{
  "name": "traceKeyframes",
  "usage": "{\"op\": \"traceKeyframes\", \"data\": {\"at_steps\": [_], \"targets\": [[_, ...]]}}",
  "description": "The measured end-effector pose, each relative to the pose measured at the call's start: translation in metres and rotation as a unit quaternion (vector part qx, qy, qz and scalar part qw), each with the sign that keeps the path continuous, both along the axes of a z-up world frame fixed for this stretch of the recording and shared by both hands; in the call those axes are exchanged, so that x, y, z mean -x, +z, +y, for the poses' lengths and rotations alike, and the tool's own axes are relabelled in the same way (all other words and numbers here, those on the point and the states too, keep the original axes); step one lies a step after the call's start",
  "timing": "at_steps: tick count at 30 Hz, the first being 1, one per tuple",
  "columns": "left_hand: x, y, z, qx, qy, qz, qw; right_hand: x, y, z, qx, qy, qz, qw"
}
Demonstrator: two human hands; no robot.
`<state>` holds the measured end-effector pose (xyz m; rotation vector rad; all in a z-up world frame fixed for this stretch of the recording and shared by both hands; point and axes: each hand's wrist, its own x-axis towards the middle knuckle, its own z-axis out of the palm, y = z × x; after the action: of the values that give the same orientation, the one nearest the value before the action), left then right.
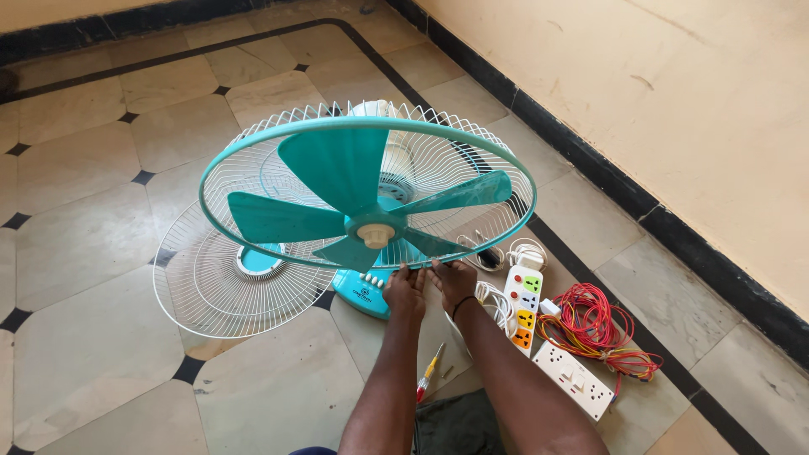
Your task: The person sits on the floor and adjusts the front grill of a teal table fan, then uses a screwdriver to remove screws from the back of a white power strip. The person handles the fan grill and power strip, placing them on the floor.
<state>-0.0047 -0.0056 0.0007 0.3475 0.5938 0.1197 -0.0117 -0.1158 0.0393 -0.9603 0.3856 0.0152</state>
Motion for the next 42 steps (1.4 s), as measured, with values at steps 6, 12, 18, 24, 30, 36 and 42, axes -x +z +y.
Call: {"op": "traceKeyframes", "data": {"at_steps": [6,12,18,24,30,36,42], "targets": [[0.004,-0.003,0.003,-0.018,-0.015,-0.015,1.0,-0.005,-0.011,-0.001,0.009,0.004,-0.006,1.0],[0.006,0.002,0.005,-0.023,-0.022,-0.026,0.999,-0.004,-0.014,-0.002,0.004,0.012,-0.012,1.0],[0.007,0.003,0.004,-0.024,-0.024,-0.021,0.999,0.006,0.002,-0.001,-0.007,0.014,-0.01,1.0],[0.002,-0.001,0.006,-0.028,-0.032,-0.019,0.999,0.006,-0.009,-0.003,0.044,-0.016,0.023,0.999],[0.001,-0.002,0.004,-0.023,-0.034,-0.015,0.999,0.007,-0.023,-0.02,0.034,-0.008,0.018,0.999],[0.002,-0.003,0.005,-0.02,-0.036,-0.022,0.999,0.004,-0.016,-0.012,0.047,-0.011,0.012,0.999],[0.004,0.002,0.006,-0.025,-0.04,-0.017,0.999,0.005,0.006,0.004,0.034,-0.016,0.008,0.999]]}}
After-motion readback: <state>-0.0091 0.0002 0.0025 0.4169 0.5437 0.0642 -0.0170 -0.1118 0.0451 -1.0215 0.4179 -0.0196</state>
